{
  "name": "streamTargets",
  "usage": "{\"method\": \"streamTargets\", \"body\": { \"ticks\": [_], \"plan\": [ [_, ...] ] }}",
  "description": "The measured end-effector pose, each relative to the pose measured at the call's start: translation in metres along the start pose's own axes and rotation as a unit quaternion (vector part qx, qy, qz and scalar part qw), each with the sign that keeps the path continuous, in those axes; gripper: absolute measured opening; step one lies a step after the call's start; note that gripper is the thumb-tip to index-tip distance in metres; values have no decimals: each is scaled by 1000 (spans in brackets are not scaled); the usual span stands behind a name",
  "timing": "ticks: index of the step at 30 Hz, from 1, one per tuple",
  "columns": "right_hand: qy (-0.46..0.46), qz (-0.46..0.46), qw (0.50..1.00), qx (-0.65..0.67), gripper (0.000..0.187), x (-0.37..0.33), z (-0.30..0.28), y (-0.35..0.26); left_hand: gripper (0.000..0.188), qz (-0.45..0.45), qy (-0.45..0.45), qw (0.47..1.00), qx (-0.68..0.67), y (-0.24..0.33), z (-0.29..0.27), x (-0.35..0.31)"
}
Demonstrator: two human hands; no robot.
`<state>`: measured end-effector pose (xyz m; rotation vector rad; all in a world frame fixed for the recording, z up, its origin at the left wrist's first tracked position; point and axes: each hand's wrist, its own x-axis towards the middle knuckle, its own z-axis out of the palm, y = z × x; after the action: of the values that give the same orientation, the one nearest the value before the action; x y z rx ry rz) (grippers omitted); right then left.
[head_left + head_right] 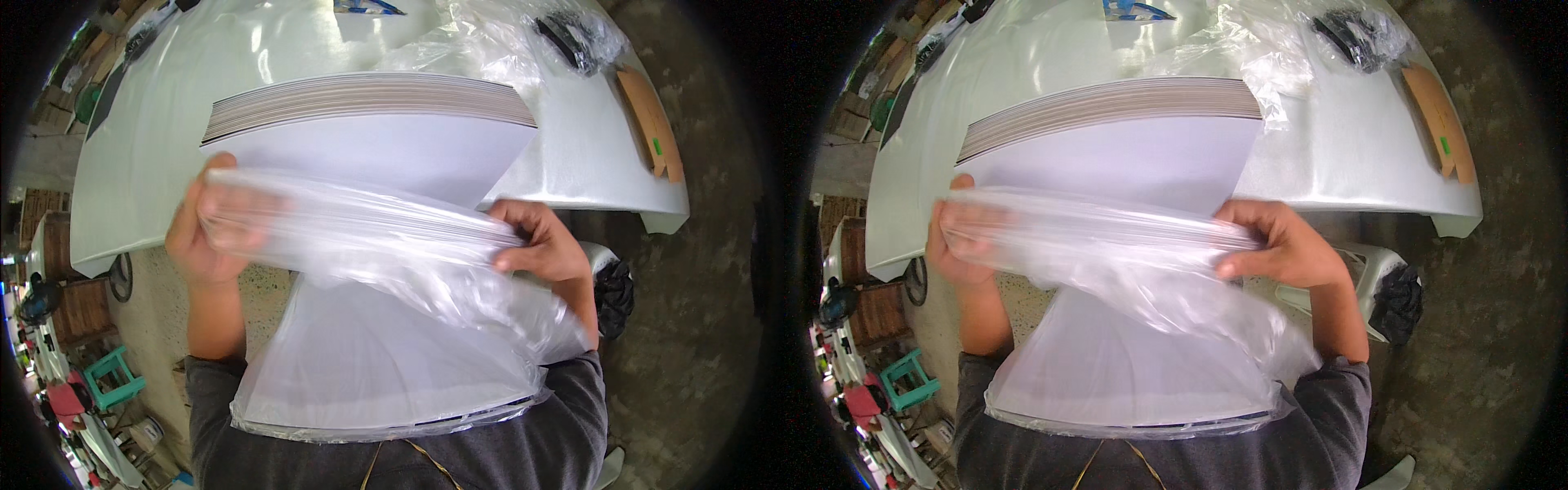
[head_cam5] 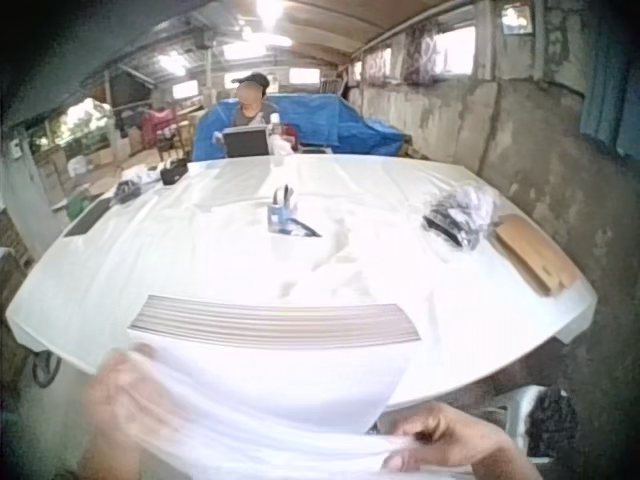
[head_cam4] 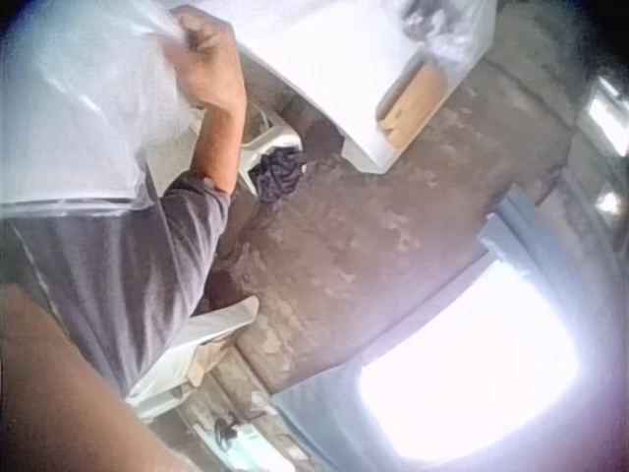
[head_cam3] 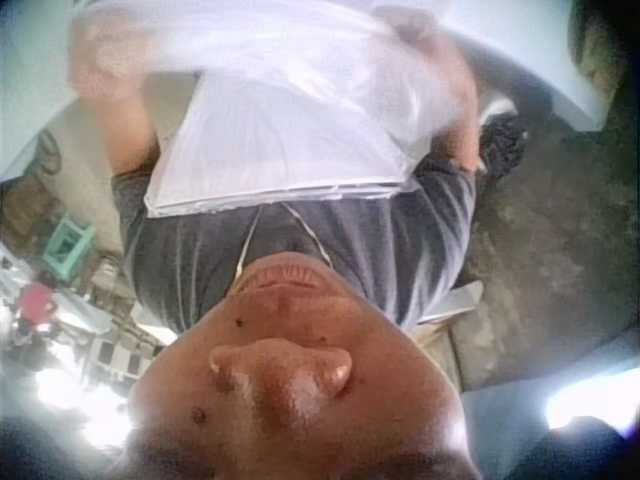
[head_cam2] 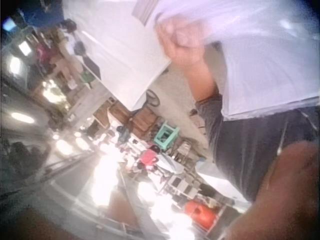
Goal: The person wraps stacks of paper in plastic sheets by placing the paper inside the plastic and tucking the edges around the stack.
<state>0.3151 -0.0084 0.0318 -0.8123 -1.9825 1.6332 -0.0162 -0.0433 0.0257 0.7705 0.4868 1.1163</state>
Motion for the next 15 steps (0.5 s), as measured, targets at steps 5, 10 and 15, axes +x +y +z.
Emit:
{"method": "streamTargets", "body": {
  "ticks": [5,10,15],
  "plan": [
    [276,-79,896,338,25,8,-3,12,11,-175,-180,874,415,-22,-3,0],
    [59,-4,824,563,32,-2,13,37,19,10,94,985,143,-14,-17,-13],
    [-139,-35,974,175,33,-12,21,38,29,-98,45,979,-174,-20,-19,-6]
  ]
}}
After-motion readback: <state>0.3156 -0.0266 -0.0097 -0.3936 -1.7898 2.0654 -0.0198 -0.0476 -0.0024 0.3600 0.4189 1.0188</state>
